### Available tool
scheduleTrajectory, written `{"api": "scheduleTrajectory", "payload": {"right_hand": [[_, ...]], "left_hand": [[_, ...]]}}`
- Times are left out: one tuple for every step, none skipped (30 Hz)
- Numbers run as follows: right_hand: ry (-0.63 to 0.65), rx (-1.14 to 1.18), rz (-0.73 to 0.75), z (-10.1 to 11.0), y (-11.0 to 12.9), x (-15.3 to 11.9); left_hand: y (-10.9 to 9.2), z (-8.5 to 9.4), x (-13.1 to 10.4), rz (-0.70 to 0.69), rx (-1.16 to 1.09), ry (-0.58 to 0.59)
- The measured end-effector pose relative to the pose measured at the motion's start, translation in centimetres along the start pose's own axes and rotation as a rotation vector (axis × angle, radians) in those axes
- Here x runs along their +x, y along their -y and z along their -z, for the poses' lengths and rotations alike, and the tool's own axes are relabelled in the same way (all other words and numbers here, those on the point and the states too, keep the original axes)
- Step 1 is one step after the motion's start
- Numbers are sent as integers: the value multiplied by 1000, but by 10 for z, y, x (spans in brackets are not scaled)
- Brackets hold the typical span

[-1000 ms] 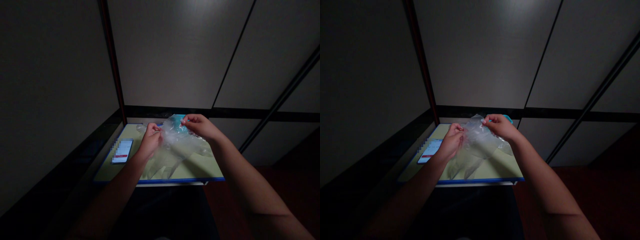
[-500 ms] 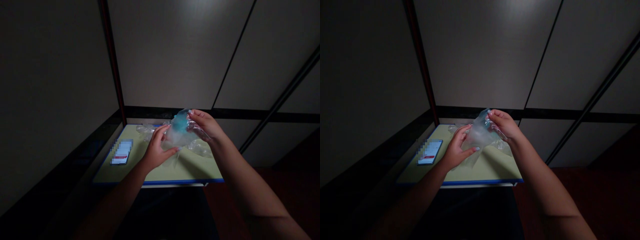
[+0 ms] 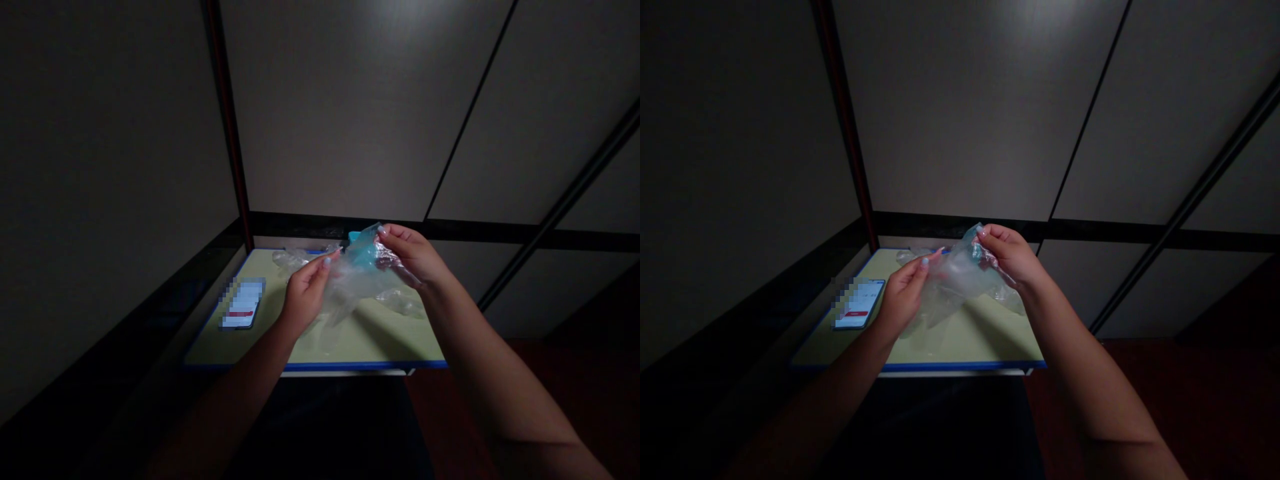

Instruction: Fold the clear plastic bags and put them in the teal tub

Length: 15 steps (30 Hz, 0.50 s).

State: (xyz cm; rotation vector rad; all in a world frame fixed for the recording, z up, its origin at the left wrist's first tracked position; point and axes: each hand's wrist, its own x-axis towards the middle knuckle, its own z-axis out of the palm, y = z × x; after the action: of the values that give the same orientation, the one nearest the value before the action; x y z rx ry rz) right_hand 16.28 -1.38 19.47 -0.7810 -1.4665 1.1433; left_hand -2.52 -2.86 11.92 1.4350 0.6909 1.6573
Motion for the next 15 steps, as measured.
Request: {"api": "scheduleTrajectory", "payload": {"right_hand": [[-2,9,1,1,-1,-1],[-7,15,0,2,-1,-2],[-15,18,-2,3,-2,-2],[-22,15,-4,4,-3,-3],[-30,5,-6,6,-4,-4],[-36,-10,-9,7,-6,-6],[-40,-31,-12,8,-7,-7],[-40,-55,-15,10,-9,-7],[-35,-79,-20,11,-10,-8],[-22,-103,-27,12,-11,-9],[-7,-121,-33,13,-13,-10],[9,-135,-40,14,-14,-10],[23,-145,-46,15,-14,-11],[33,-151,-50,15,-15,-11],[36,-153,-50,16,-16,-12]], "left_hand": [[-1,1,3,35,-51,-45],[-2,3,6,73,-109,-82],[-4,5,8,106,-166,-111],[-5,7,11,133,-218,-136],[-6,10,13,156,-262,-155],[-7,12,16,172,-296,-170],[-7,14,17,186,-318,-185],[-8,16,19,199,-331,-201],[-8,17,20,213,-337,-216],[-8,18,21,230,-338,-229],[-8,19,22,246,-335,-241],[-7,19,23,257,-333,-251],[-7,19,24,263,-335,-258],[-6,19,24,267,-341,-258],[-6,19,24,271,-353,-250]]}}
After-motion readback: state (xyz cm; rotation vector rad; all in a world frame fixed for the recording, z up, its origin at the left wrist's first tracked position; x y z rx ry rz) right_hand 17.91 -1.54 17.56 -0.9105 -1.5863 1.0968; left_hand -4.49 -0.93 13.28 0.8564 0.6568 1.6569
